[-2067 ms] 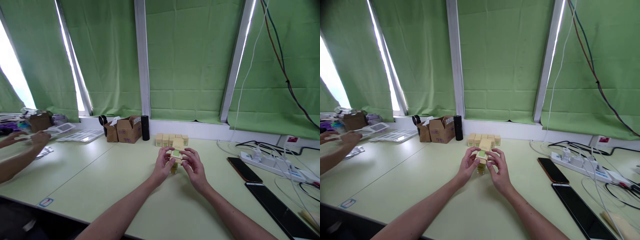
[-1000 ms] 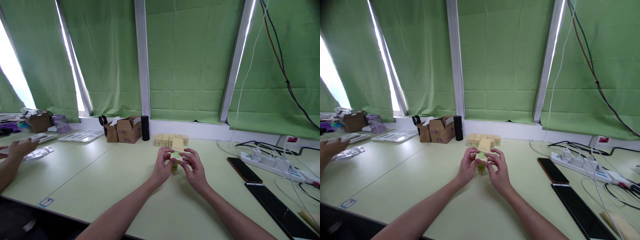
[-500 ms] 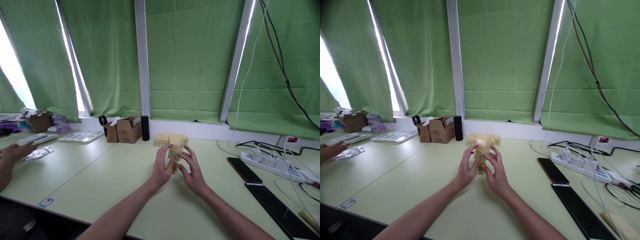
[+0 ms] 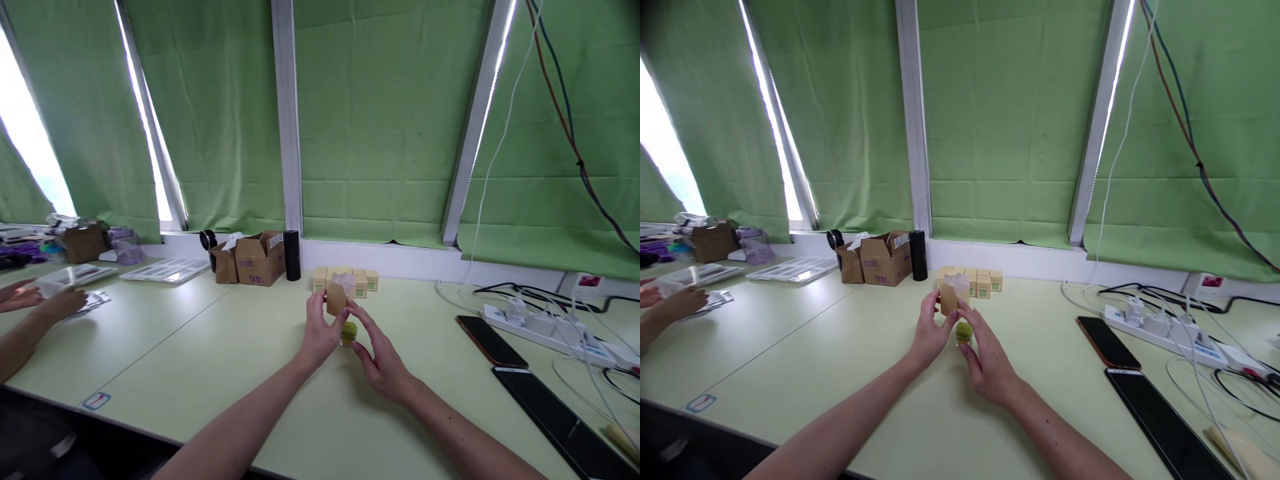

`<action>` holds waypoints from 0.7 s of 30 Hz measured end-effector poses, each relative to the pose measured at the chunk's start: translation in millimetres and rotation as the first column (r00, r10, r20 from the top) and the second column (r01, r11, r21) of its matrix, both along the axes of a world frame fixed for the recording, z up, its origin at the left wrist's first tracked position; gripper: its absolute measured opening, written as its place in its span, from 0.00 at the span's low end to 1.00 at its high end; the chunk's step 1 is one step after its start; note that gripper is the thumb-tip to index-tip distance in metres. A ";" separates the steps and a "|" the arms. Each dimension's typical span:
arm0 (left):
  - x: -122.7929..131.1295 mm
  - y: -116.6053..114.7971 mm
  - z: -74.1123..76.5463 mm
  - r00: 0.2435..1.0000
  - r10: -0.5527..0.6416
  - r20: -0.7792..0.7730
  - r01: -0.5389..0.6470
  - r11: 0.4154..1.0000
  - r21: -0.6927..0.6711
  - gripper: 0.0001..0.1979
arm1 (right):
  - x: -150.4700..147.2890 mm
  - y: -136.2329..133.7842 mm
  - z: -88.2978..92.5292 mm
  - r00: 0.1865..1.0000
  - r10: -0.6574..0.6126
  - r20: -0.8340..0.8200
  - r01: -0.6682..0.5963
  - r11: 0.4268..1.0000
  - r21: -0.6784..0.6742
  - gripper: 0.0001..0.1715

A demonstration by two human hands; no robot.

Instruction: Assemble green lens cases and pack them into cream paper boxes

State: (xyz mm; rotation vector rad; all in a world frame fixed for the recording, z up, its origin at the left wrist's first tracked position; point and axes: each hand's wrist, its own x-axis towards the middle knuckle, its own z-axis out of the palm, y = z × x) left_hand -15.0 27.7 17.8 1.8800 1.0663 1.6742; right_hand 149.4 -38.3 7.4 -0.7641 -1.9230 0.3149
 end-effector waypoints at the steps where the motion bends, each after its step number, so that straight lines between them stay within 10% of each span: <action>1: 0.2 1.3 0.6 1.000 0.005 0.002 -0.005 1.000 -0.023 0.26 | -0.2 0.1 -0.9 1.000 0.008 0.014 -0.008 1.000 0.001 0.36; 13: -14.0 36.7 -11.9 0.968 0.072 0.242 0.000 0.959 -0.283 0.23 | 5.6 28.8 -35.2 0.931 -0.318 0.180 0.327 0.945 -0.023 0.32; 21: -17.5 37.4 -12.7 0.996 0.038 0.085 -0.005 0.934 -0.357 0.21 | 9.3 34.3 -28.1 0.866 -0.410 0.286 0.454 0.885 -0.108 0.21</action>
